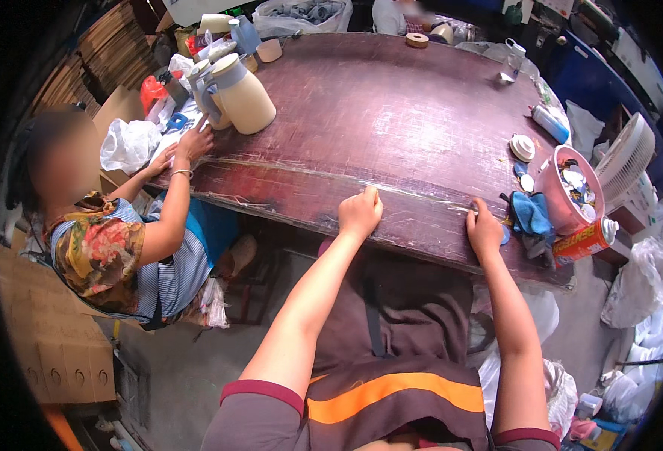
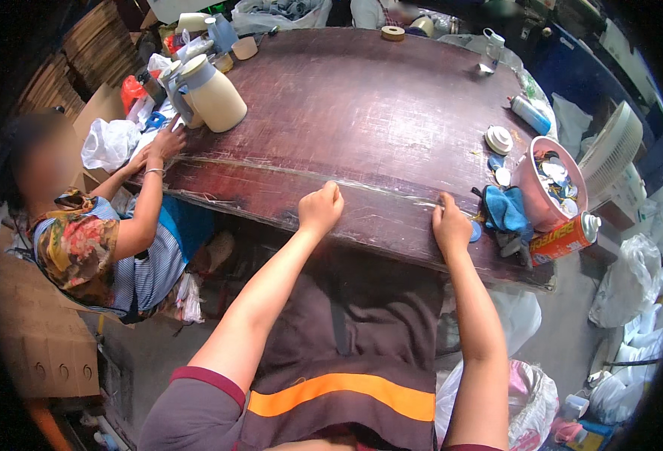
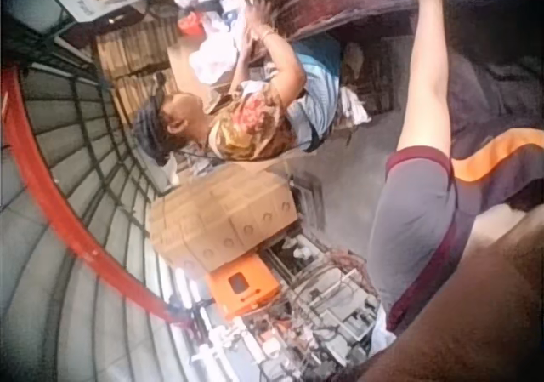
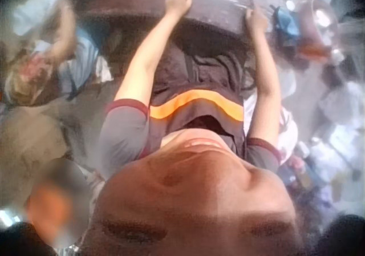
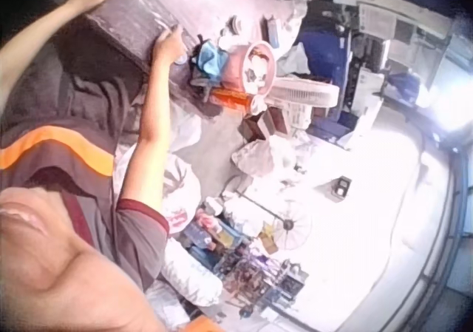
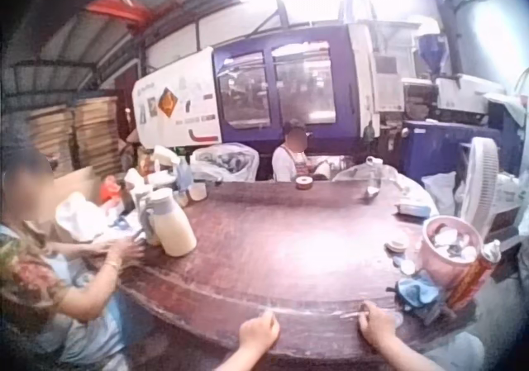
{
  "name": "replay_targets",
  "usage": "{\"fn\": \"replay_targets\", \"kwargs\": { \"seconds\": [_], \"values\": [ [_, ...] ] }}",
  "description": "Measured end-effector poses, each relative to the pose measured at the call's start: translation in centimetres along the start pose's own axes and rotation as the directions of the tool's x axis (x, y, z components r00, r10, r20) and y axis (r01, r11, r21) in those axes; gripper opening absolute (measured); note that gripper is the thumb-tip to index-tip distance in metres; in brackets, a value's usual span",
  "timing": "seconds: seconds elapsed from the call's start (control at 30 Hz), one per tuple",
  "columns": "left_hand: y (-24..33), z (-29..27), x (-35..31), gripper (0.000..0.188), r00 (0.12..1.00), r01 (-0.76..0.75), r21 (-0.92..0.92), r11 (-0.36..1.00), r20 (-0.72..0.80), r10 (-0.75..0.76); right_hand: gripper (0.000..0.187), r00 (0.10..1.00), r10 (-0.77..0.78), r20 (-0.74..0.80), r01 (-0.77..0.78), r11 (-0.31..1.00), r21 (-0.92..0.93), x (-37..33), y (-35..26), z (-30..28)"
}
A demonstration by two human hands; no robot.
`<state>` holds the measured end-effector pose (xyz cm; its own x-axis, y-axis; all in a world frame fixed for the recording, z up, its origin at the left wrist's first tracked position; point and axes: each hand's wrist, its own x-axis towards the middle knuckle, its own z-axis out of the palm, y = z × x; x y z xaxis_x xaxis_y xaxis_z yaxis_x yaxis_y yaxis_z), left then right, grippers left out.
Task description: The person repeatedly picks up beige pitchers, attaches small circular tags to their handles, and places them on a wooden table. The person handles multiple pitchers one at a time, securing tags with string or wire.
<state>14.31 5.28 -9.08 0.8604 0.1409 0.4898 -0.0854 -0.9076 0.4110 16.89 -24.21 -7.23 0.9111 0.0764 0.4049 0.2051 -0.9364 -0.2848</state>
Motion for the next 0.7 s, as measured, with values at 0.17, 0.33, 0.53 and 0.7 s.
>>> {"fn": "replay_targets", "kwargs": {
  "seconds": [0.17, 0.33, 0.53, 0.7],
  "values": [
    [0.05, -0.48, -0.14, 0.012, 0.997, 0.044, 0.032, 0.999, 0.055, -0.046, 0.035, 0.998, 0.052, -0.03, -0.05, 0.997, 0.055, -0.65, 0.27, 0.75],
    [0.31, -0.7, -0.29, 0.013, 0.994, 0.08, 0.009, 0.997, 0.074, -0.081, 0.032, 0.997, 0.056, -0.051, -0.051, 0.994, 0.096, -0.91, 0.57, 0.78],
    [0.04, -0.39, 0.0, 0.014, 0.994, 0.095, 0.02, 0.995, 0.06, -0.096, 0.02, 0.997, 0.005, -0.075, 0.004, 0.992, 0.126, -0.73, 0.69, 0.67],
    [0.11, -0.5, -0.11, 0.014, 0.993, 0.099, 0.009, 0.995, 0.062, -0.1, 0.014, 0.997, 0.023, -0.076, -0.012, 0.989, 0.147, -0.75, 0.46, 0.57]
  ]
}}
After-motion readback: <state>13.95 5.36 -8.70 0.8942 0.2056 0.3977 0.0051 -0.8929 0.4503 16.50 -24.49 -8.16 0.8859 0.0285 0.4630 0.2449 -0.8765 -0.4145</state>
